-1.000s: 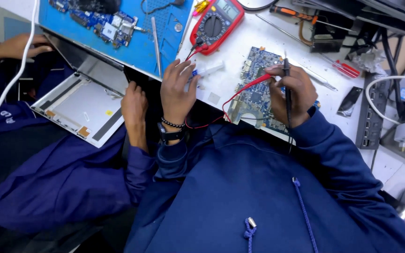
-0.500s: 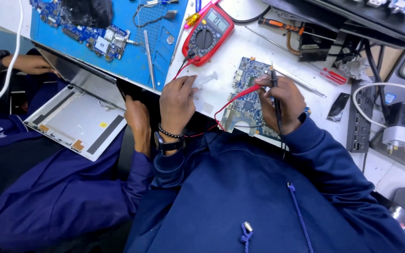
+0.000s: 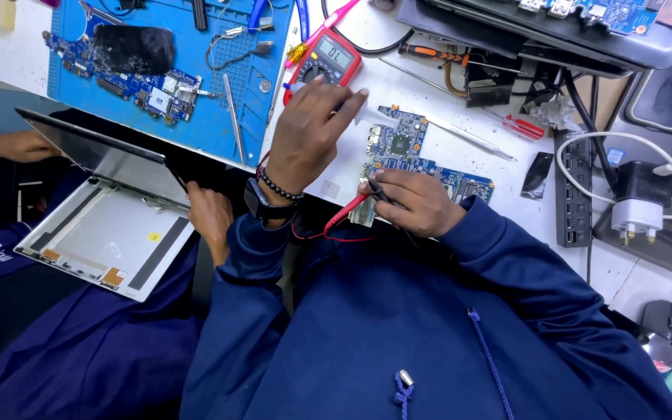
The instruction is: Probing a laptop motherboard with a multimeter to check component resistance and circuit continuity.
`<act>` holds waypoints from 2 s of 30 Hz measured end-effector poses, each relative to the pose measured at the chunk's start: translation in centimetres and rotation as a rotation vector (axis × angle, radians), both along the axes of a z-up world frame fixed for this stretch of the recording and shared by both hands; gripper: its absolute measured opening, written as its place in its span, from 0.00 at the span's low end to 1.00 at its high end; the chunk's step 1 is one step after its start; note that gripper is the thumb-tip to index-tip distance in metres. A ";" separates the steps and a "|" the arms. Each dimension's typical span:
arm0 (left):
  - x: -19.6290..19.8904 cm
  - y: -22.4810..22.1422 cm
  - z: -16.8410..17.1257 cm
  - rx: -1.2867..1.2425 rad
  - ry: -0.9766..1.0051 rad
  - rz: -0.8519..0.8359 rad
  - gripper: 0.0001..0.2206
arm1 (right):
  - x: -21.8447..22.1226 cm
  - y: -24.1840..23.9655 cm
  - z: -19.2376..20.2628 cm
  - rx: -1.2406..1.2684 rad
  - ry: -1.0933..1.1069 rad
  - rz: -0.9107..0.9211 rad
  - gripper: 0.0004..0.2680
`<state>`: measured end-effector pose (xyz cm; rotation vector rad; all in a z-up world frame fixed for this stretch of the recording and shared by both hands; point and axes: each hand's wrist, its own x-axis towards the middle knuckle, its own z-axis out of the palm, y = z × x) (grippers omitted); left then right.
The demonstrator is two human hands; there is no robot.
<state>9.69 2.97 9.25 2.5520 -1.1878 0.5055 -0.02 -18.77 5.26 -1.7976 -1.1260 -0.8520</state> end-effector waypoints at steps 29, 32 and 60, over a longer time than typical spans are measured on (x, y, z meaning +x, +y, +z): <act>2.4 -4.8 -2.7 -0.075 -0.039 -0.372 0.18 | -0.2 0.9 -0.8 0.069 -0.040 -0.049 0.08; 2.5 -7.0 -2.4 0.025 0.112 -0.406 0.19 | -0.2 0.9 -1.1 0.045 -0.068 -0.043 0.08; 0.0 3.1 -5.2 0.028 0.280 0.363 0.34 | -0.1 -0.1 -0.1 -0.144 -0.020 0.085 0.03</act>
